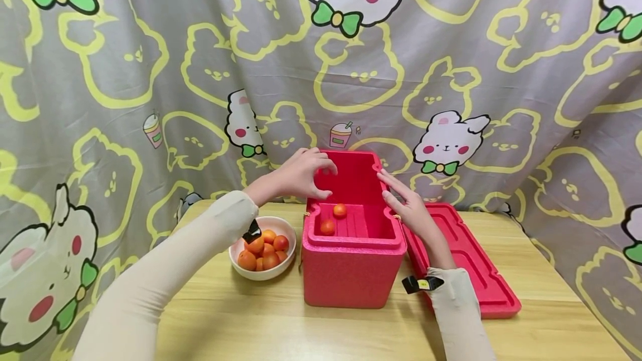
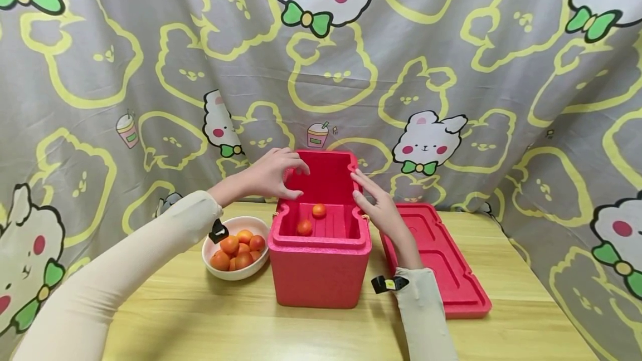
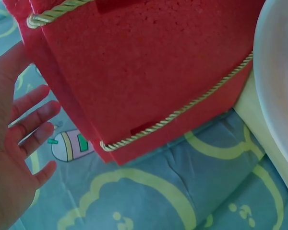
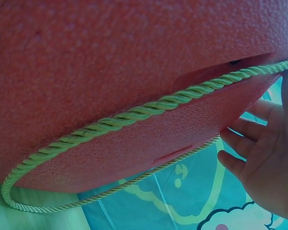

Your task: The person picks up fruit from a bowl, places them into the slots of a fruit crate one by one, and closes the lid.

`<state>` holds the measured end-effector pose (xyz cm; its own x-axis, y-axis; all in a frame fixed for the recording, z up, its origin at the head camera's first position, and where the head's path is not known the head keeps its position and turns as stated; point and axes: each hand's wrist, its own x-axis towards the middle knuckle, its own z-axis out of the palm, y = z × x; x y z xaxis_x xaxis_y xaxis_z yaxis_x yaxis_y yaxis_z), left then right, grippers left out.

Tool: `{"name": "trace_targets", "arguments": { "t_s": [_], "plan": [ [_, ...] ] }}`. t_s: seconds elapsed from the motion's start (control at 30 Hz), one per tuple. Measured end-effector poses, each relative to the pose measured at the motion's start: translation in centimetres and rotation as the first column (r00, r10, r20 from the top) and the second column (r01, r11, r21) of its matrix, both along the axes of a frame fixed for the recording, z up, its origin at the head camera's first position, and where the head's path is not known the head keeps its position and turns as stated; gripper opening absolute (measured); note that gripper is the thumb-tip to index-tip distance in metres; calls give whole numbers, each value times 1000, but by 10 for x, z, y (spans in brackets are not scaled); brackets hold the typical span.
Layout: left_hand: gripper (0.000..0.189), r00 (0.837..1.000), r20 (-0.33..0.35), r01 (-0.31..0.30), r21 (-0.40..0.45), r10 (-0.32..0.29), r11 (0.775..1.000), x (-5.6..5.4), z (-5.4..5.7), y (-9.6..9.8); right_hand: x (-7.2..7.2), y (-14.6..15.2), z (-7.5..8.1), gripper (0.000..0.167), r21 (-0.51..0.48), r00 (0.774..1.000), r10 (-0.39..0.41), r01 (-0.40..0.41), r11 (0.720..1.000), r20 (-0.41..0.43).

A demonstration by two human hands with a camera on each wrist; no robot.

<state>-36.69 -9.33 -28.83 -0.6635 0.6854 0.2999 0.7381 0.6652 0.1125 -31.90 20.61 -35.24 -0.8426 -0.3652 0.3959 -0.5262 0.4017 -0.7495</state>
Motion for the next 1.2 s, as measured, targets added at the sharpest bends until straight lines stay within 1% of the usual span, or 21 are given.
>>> {"name": "trace_targets", "arguments": {
  "t_s": [0.13, 0.4, 0.57, 0.7, 0.8, 0.97, 1.1, 1.2],
  "plan": [
    [37, 1000, 0, -10, 37, 10, 999, -1, -1, -10, -3, 0, -2, 55, 3, 1000, -1, 1, 1000, -2],
    [35, 999, -32, -3, 124, 7, 992, -3, -6, -36, -27, 10, -30, 57, -25, 1000, -1, 1, 1000, -12],
    [35, 1000, -17, -22, 146, 25, 989, -2, -11, -58, -29, 13, -34, 57, -27, 1000, 1, -2, 1000, -22],
    [38, 999, -10, -39, 142, 41, 989, 0, -21, -77, -28, 13, -34, 58, -34, 1000, 6, -6, 999, -21],
    [39, 998, 4, -56, 132, 56, 990, 3, -30, -91, -28, 13, -33, 58, -37, 1000, 8, -8, 999, -19],
    [37, 993, 72, -100, 107, 93, 989, 8, -45, -108, -27, 12, -33, 58, -34, 1000, 0, -1, 999, -18],
    [36, 984, 128, -136, 89, 124, 987, 11, -56, -117, -27, 12, -33, 58, -33, 1000, 0, -1, 999, -15],
    [38, 977, 166, -150, 76, 136, 986, 13, -64, -122, -27, 12, -32, 58, -33, 1000, 1, -1, 999, -14]
  ]
}}
